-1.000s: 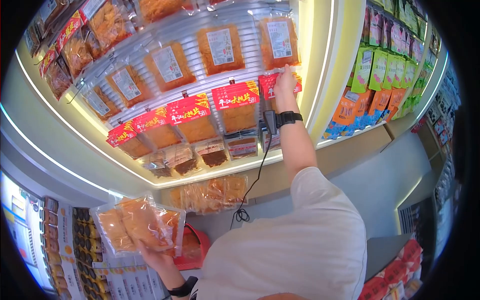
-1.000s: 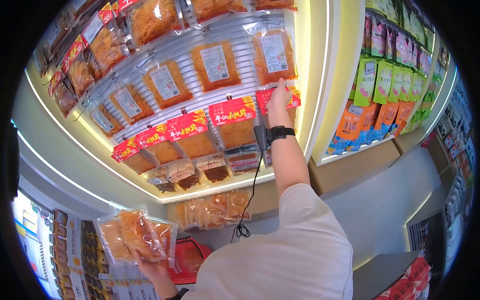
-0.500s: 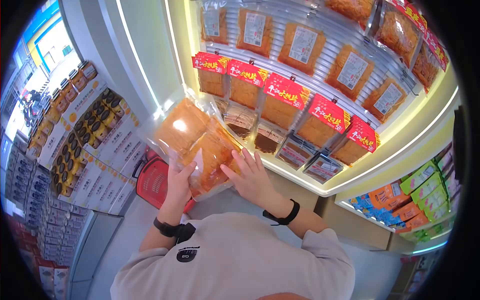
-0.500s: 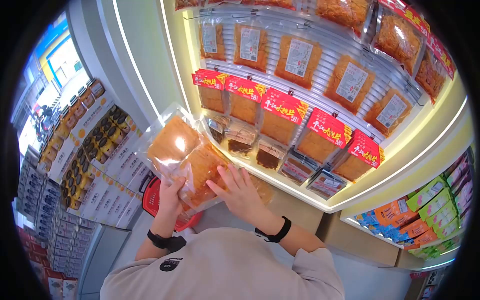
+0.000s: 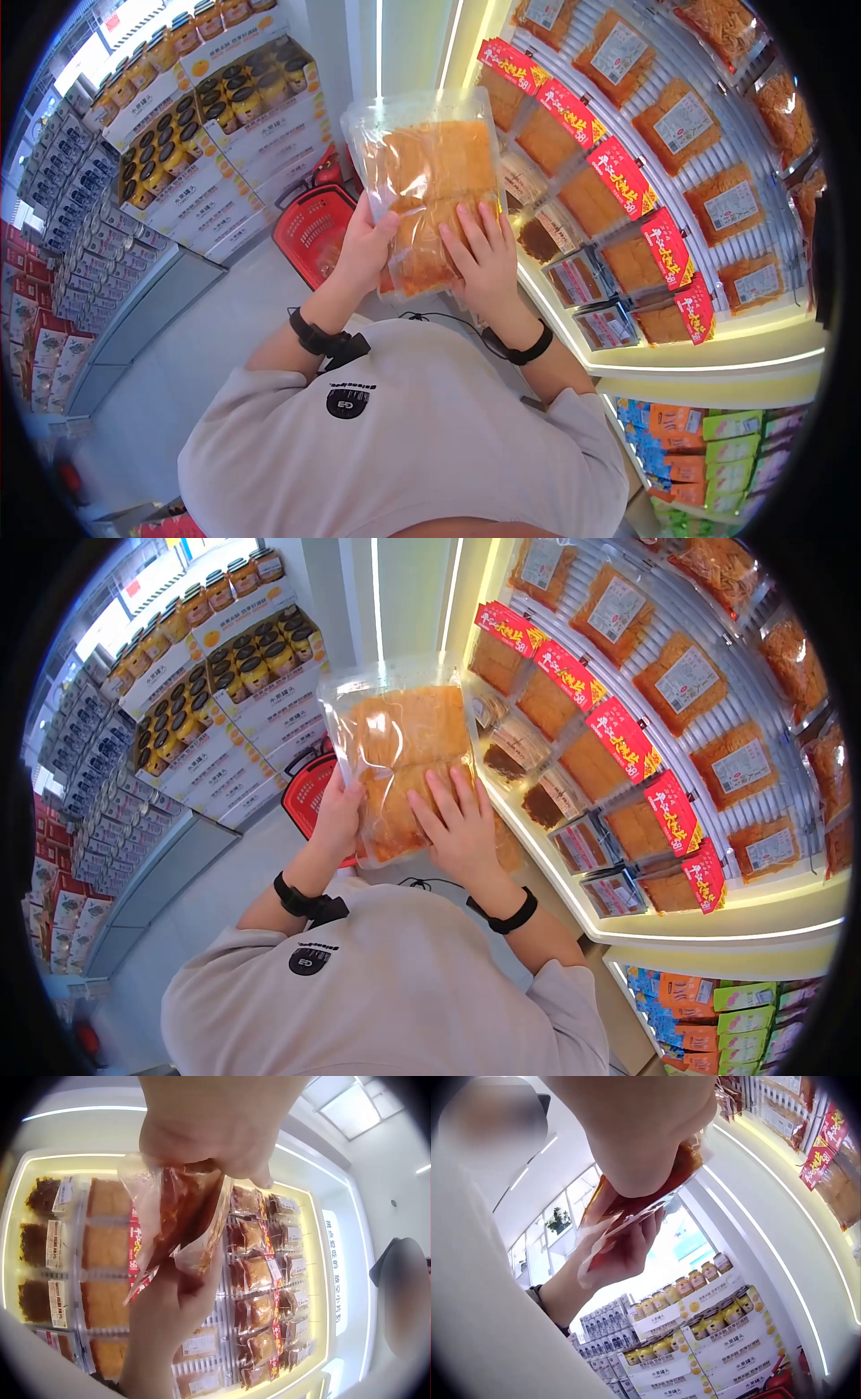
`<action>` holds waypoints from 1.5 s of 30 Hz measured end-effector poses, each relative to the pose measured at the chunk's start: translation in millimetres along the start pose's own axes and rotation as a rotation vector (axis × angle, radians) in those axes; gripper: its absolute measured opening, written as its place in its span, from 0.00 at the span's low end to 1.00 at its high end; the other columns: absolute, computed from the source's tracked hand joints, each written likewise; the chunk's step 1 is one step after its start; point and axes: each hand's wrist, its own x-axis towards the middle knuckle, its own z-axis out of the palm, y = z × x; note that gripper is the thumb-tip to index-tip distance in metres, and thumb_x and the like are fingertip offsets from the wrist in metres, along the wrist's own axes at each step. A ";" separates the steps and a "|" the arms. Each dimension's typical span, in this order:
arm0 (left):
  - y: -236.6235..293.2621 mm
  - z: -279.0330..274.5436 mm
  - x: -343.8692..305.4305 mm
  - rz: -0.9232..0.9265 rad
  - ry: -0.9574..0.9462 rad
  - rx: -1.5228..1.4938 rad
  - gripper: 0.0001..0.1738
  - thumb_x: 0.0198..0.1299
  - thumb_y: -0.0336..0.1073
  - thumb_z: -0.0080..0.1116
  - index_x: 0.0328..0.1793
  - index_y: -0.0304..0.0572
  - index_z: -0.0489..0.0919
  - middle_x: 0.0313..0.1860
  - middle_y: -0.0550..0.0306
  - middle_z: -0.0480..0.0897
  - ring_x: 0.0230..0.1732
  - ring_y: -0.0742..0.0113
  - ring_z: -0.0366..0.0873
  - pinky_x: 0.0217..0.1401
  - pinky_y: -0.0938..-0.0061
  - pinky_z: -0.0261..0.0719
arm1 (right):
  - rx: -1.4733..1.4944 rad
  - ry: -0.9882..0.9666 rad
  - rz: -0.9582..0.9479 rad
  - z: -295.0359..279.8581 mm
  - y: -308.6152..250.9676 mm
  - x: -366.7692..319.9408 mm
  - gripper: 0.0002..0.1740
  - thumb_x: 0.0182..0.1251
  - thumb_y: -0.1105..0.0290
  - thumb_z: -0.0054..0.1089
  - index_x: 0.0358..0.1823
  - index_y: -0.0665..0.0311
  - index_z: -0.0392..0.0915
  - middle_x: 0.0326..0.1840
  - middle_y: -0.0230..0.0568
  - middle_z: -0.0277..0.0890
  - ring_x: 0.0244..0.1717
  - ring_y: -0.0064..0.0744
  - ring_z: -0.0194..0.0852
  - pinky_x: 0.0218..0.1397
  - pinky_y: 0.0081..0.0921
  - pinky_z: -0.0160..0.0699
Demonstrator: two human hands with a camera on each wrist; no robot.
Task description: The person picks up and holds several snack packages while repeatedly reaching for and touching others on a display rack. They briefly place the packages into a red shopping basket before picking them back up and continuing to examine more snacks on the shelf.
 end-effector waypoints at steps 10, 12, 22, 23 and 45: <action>52.6 -75.3 21.9 0.116 0.231 0.183 0.23 0.65 0.31 0.51 0.66 0.39 0.63 0.58 0.56 0.74 0.57 0.68 0.73 0.60 0.69 0.72 | 0.522 0.404 0.480 41.2 31.4 55.8 0.16 0.61 0.77 0.56 0.51 0.72 0.75 0.54 0.49 0.75 0.56 0.45 0.73 0.60 0.32 0.70; 65.9 -91.5 27.9 0.195 0.234 0.189 0.23 0.64 0.30 0.53 0.64 0.38 0.65 0.55 0.56 0.76 0.55 0.68 0.74 0.58 0.70 0.73 | 0.797 0.404 0.828 52.4 47.1 59.3 0.16 0.68 0.74 0.50 0.55 0.74 0.72 0.58 0.46 0.71 0.59 0.40 0.71 0.60 0.30 0.71; 129.9 -183.8 59.0 0.211 0.412 0.135 0.22 0.66 0.35 0.52 0.64 0.36 0.65 0.55 0.53 0.75 0.56 0.64 0.74 0.58 0.67 0.73 | 1.391 0.984 0.797 69.7 103.5 118.0 0.22 0.70 0.76 0.47 0.65 0.63 0.60 0.61 0.41 0.68 0.58 0.35 0.72 0.56 0.38 0.78; 138.7 -189.2 61.2 0.235 0.410 0.136 0.22 0.66 0.36 0.52 0.63 0.36 0.66 0.55 0.54 0.75 0.56 0.64 0.74 0.58 0.67 0.73 | 1.421 1.004 0.792 72.6 109.8 127.2 0.21 0.70 0.76 0.47 0.64 0.63 0.61 0.60 0.41 0.70 0.57 0.35 0.73 0.54 0.38 0.79; 224.0 -302.1 120.4 0.245 0.417 0.183 0.25 0.67 0.39 0.49 0.67 0.36 0.63 0.60 0.51 0.72 0.58 0.61 0.73 0.59 0.68 0.73 | 1.354 1.216 0.735 154.3 172.5 303.2 0.12 0.68 0.75 0.51 0.51 0.66 0.70 0.49 0.40 0.77 0.43 0.29 0.80 0.31 0.24 0.83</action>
